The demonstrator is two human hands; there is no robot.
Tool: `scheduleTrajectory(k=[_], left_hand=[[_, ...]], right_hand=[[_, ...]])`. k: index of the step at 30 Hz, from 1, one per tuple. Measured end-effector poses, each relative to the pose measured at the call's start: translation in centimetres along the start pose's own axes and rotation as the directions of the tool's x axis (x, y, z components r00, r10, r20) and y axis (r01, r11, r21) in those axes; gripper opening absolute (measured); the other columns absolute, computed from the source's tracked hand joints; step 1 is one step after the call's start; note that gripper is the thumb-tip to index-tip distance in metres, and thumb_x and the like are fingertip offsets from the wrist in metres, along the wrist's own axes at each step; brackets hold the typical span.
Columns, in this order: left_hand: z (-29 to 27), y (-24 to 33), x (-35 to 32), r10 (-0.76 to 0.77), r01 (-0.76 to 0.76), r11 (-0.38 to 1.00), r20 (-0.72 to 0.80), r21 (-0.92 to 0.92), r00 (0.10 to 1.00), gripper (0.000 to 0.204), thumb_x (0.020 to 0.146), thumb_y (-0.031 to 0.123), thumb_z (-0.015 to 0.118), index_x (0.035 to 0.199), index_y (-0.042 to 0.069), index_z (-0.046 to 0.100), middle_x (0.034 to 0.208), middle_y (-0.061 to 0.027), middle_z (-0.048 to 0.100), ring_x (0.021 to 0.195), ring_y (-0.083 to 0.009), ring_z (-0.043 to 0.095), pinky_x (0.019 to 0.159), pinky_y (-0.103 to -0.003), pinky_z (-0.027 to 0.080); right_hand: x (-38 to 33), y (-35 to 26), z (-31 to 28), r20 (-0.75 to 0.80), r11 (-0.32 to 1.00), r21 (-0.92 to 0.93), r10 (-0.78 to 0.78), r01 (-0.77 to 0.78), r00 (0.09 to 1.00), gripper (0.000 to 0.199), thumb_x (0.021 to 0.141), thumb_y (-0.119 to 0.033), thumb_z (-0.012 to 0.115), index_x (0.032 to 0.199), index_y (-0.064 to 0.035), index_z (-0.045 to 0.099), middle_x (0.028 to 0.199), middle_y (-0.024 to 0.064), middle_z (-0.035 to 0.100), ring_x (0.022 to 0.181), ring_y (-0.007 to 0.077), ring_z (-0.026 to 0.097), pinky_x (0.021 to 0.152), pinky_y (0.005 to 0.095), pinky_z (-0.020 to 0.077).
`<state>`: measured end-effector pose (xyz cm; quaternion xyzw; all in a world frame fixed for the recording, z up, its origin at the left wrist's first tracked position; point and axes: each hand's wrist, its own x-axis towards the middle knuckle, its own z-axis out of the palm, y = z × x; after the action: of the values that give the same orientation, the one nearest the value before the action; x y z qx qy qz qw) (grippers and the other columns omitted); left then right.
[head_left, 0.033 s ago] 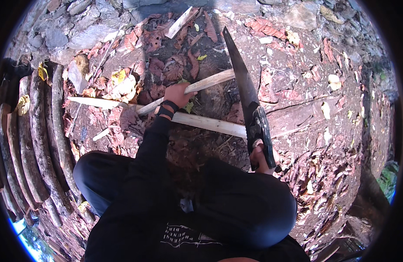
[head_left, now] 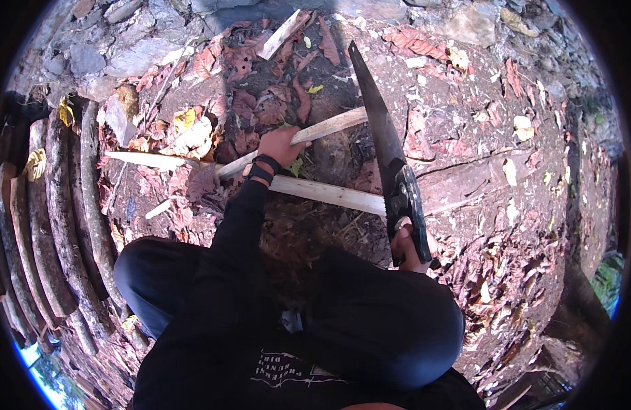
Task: The person sits on the ground and uses a hand saw to cut a piece of light-colored wood into smaller sections. They hold the wood steady with one hand while sawing with the other, periodically adjusting the wood's position to complete the cuts.
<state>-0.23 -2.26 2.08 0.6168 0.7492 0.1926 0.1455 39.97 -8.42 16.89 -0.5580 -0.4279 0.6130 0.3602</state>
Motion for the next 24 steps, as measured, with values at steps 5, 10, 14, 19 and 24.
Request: scheduleTrajectory(k=[5, 10, 14, 19, 24], left_hand=[[1.3, 1.1, 1.1, 0.123, -0.123, 0.992, -0.019, 0.013, 0.992, 0.043, 0.097, 0.053, 0.072, 0.111, 0.012, 0.07, 0.092, -0.015, 0.075, 0.091, -0.0404, 0.073, 0.077, -0.053, 0.057], [1.4, 0.6, 1.5, 0.176, -0.178, 0.983, 0.054, 0.038, 0.983, 0.046, 0.101, 0.052, 0.068, 0.117, 0.009, 0.064, 0.09, -0.0175, 0.074, 0.089, -0.0418, 0.073, 0.076, -0.055, 0.056], [0.5, 1.1, 2.1, 0.145, -0.157, 0.984, 0.132, 0.087, 0.981, 0.047, 0.104, 0.052, 0.064, 0.114, 0.007, 0.061, 0.088, -0.0184, 0.074, 0.084, -0.0429, 0.073, 0.074, -0.055, 0.057], [0.7, 1.8, 4.5, 0.206, -0.218, 0.971, 0.114, 0.099, 0.972, 0.052, 0.105, 0.055, 0.061, 0.121, 0.006, 0.058, 0.085, -0.0211, 0.074, 0.081, -0.044, 0.074, 0.07, -0.055, 0.058], [1.5, 2.5, 4.7, 0.158, -0.182, 0.978, 0.208, 0.099, 0.965, 0.053, 0.104, 0.056, 0.062, 0.124, 0.007, 0.054, 0.087, -0.0221, 0.074, 0.083, -0.0452, 0.074, 0.071, -0.055, 0.058]], right_hand=[[-0.2, -0.6, 1.4, -0.021, 0.994, -0.106, 0.026, -0.028, 0.999, 0.021, 0.099, -0.014, 0.075, 0.116, -0.0026, 0.071, 0.083, -0.0019, 0.062, 0.074, 0.0088, 0.055, 0.068, 0.0281, 0.0451], [0.6, 0.0, 2.1, 0.156, 0.918, -0.345, -0.152, 0.198, 0.976, 0.011, 0.099, -0.011, 0.071, 0.103, -0.0011, 0.069, 0.071, -0.0014, 0.056, 0.066, 0.0085, 0.05, 0.062, 0.03, 0.0416], [0.9, 0.7, 3.1, 0.202, 0.911, -0.333, -0.184, 0.244, 0.962, 0.014, 0.096, -0.013, 0.071, 0.094, 0.0, 0.067, 0.072, -0.0017, 0.057, 0.068, 0.0089, 0.051, 0.062, 0.0297, 0.0415], [0.9, -1.0, 4.1, 0.214, 0.894, -0.368, -0.185, 0.255, 0.959, 0.016, 0.097, -0.015, 0.071, 0.093, -0.0002, 0.066, 0.071, -0.0008, 0.057, 0.068, 0.0094, 0.051, 0.062, 0.0311, 0.0415], [1.5, -0.5, 4.0, 0.188, 0.879, -0.394, -0.208, 0.267, 0.96, 0.015, 0.097, -0.014, 0.072, 0.092, -0.0008, 0.066, 0.068, -0.0002, 0.056, 0.065, 0.0094, 0.049, 0.06, 0.0317, 0.0405]])
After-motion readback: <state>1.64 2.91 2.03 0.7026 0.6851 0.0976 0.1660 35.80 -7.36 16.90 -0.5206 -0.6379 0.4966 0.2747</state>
